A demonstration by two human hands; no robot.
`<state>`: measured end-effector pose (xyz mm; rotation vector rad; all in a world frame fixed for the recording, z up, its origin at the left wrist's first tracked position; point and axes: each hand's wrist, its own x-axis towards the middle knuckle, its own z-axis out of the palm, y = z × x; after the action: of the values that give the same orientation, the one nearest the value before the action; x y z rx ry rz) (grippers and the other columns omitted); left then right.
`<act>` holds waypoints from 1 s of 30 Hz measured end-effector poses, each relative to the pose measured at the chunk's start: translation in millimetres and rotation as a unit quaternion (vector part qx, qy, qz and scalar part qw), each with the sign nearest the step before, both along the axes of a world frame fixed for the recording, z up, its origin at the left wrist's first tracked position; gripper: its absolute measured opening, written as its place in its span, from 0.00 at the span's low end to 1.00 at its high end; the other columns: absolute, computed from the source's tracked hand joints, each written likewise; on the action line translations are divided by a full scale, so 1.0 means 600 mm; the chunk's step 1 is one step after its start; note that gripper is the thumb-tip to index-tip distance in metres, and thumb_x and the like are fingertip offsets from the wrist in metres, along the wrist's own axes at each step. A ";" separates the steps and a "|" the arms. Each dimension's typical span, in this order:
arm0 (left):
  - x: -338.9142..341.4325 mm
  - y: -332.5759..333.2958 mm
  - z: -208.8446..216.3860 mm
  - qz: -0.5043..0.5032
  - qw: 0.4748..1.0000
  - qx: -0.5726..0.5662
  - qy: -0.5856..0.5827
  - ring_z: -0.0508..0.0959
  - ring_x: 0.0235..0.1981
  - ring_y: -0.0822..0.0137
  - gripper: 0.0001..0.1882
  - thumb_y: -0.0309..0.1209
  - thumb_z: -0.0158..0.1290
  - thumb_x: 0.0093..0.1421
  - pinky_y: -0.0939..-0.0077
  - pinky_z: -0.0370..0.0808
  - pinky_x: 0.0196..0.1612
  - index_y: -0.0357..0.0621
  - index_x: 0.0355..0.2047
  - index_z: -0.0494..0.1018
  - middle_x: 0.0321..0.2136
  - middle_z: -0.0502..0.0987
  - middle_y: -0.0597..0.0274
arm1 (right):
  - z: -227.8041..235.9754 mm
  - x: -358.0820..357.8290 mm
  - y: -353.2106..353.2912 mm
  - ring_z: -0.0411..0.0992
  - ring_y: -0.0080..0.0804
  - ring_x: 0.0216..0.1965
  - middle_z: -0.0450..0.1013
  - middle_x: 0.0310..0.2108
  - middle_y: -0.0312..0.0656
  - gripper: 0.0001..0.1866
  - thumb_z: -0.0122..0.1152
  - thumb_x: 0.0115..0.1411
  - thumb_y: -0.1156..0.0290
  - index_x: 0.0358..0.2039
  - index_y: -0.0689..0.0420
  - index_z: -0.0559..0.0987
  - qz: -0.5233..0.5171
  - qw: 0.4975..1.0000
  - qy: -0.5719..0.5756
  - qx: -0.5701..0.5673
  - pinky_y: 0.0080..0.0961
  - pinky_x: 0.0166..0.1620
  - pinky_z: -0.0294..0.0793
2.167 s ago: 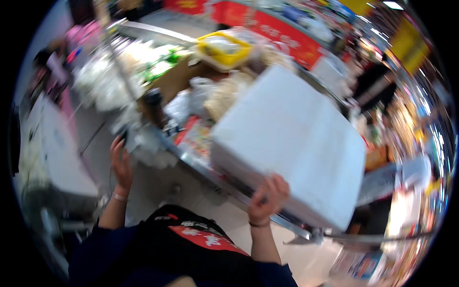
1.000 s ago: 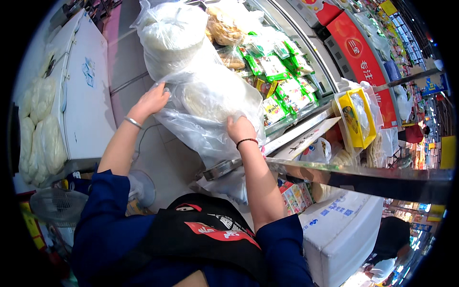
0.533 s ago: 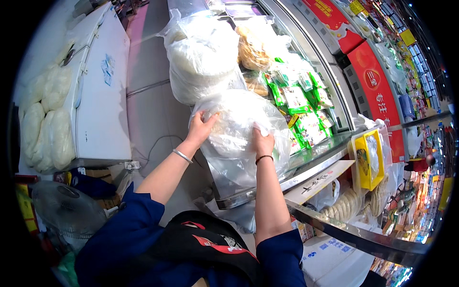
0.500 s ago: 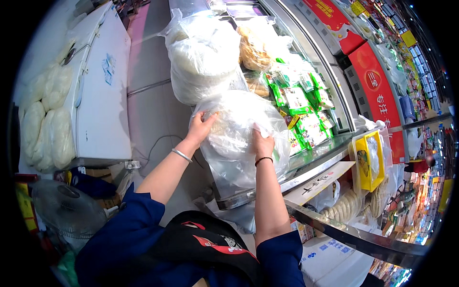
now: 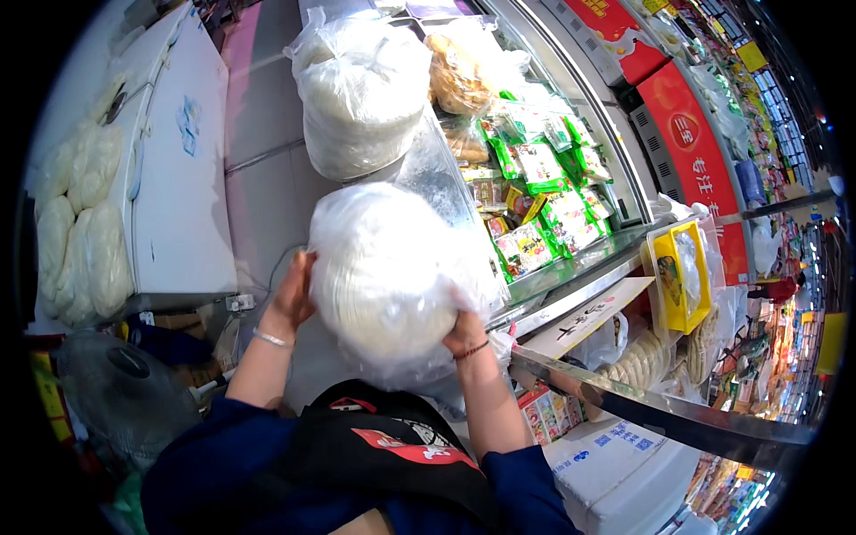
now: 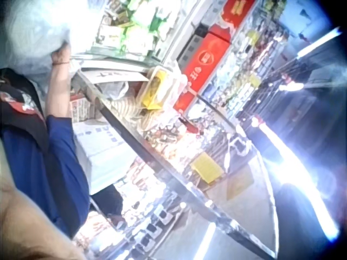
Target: The person retrieves bundles of noodles from a freezer, places them into plastic bags, and weighs them on a digital scale. They then hand the packaged noodles to customers and repeat the process with additional items such as leafy greens.
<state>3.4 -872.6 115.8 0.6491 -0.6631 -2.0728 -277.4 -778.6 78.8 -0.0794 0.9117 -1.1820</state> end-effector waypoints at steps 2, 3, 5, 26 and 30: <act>0.002 0.019 0.042 -0.004 0.998 -0.048 0.031 0.74 0.51 0.65 0.31 0.47 0.49 0.64 0.70 0.70 0.54 0.33 0.57 0.62 0.49 0.73 0.55 | 0.029 0.026 0.034 0.65 0.42 0.58 0.64 0.59 0.45 0.36 0.55 0.59 0.47 0.62 0.55 0.62 0.025 0.995 -0.074 -0.057 0.43 0.60 0.65; -0.006 0.024 0.059 0.020 0.997 -0.054 0.045 0.74 0.50 0.65 0.31 0.47 0.49 0.64 0.70 0.71 0.53 0.33 0.56 0.63 0.49 0.73 0.54 | 0.035 0.046 0.051 0.65 0.42 0.58 0.64 0.59 0.46 0.37 0.56 0.58 0.49 0.62 0.56 0.61 0.013 0.992 -0.102 -0.076 0.43 0.60 0.65; -0.015 -0.001 0.101 0.008 0.999 -0.031 -0.026 0.75 0.50 0.62 0.33 0.49 0.51 0.62 0.69 0.73 0.52 0.35 0.57 0.62 0.50 0.73 0.53 | 0.043 0.073 0.078 0.66 0.44 0.57 0.64 0.59 0.47 0.38 0.59 0.57 0.52 0.63 0.58 0.60 -0.009 0.981 -0.157 -0.117 0.43 0.60 0.66; 0.078 0.159 0.110 -0.035 0.993 -0.108 0.030 0.64 0.60 0.58 0.52 0.55 0.62 0.50 0.60 0.64 0.62 0.39 0.64 0.51 0.60 0.63 0.52 | 0.142 0.055 0.129 0.70 0.36 0.50 0.70 0.50 0.43 0.33 0.62 0.57 0.56 0.57 0.61 0.65 0.044 0.984 0.092 -0.148 0.33 0.52 0.71; 0.088 0.272 0.030 0.145 0.986 0.078 -0.001 0.74 0.50 0.60 0.37 0.48 0.62 0.53 0.63 0.74 0.52 0.40 0.56 0.64 0.50 0.73 0.56 | 0.197 0.088 0.121 0.69 0.29 0.49 0.71 0.49 0.43 0.32 0.66 0.56 0.64 0.56 0.64 0.65 0.169 0.918 0.239 -0.267 0.27 0.52 0.69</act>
<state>55.9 -709.3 133.9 0.7872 -0.3835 -1.8627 -224.6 -705.9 197.1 -0.9684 0.9214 -1.0681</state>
